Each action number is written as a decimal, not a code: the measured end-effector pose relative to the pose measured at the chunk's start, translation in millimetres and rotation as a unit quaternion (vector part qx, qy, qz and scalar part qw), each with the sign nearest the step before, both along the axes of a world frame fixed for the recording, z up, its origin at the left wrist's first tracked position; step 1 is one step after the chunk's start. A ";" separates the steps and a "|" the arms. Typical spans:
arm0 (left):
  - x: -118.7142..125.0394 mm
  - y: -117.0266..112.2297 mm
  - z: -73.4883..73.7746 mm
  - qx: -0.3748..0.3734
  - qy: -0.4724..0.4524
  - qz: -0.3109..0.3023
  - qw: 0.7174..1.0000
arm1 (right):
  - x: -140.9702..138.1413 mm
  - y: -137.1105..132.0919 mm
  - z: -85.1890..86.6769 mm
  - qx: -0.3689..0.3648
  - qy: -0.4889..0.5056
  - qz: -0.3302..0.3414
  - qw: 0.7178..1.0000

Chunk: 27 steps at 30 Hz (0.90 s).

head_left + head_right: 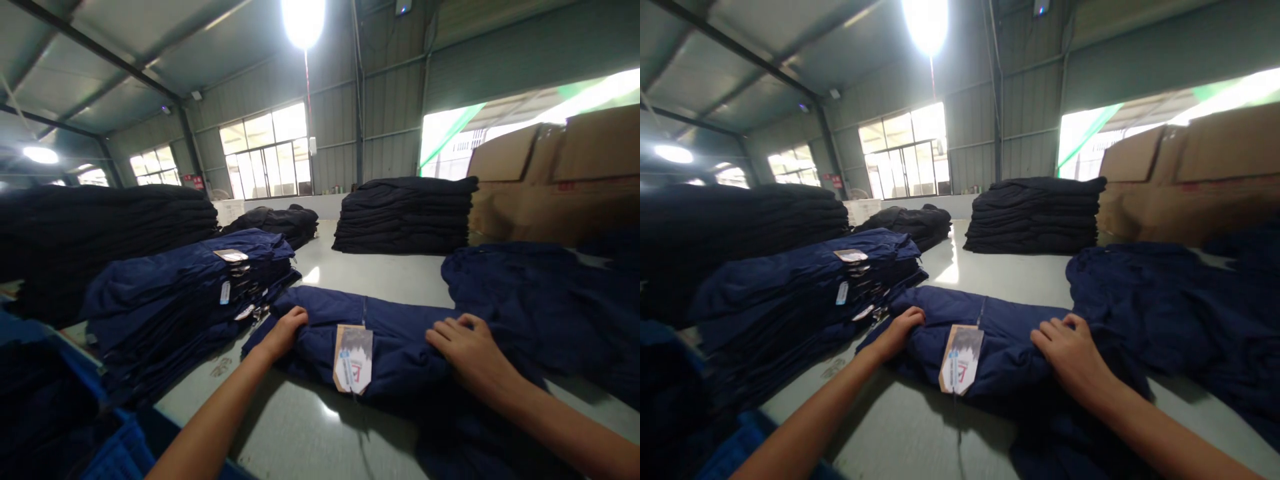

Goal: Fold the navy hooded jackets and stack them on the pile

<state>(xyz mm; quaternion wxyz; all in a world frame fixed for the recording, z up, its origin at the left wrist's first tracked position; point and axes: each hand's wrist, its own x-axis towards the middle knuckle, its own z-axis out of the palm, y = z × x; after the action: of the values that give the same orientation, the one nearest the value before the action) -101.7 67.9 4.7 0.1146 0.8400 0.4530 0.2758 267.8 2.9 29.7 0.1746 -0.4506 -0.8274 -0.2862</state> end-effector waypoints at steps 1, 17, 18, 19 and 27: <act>-1.0 -2.3 -2.1 -0.012 0.031 -0.008 0.999 | 1.6 -1.7 -5.2 -0.004 -0.008 0.004 1.000; 55.3 -53.4 49.3 -0.085 0.228 0.007 0.970 | -35.8 -37.9 36.1 -0.312 0.051 -0.022 0.949; 56.1 -53.6 45.1 -0.118 0.228 0.007 0.966 | -40.4 -39.8 35.6 -0.338 0.057 -0.012 0.939; 55.9 -53.3 40.2 -0.156 0.232 0.021 0.960 | -43.3 -41.4 32.9 -0.363 0.063 -0.012 0.929; 49.3 -49.1 16.7 -0.291 0.245 0.069 0.922 | -42.5 -47.6 3.7 -0.456 0.054 -0.059 0.887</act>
<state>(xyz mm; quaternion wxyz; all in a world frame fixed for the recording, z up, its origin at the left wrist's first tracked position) -52.4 18.8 21.4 0.2205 0.7774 0.5842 -0.0752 225.2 -44.7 33.3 -0.0229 -0.5436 -0.8278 0.1371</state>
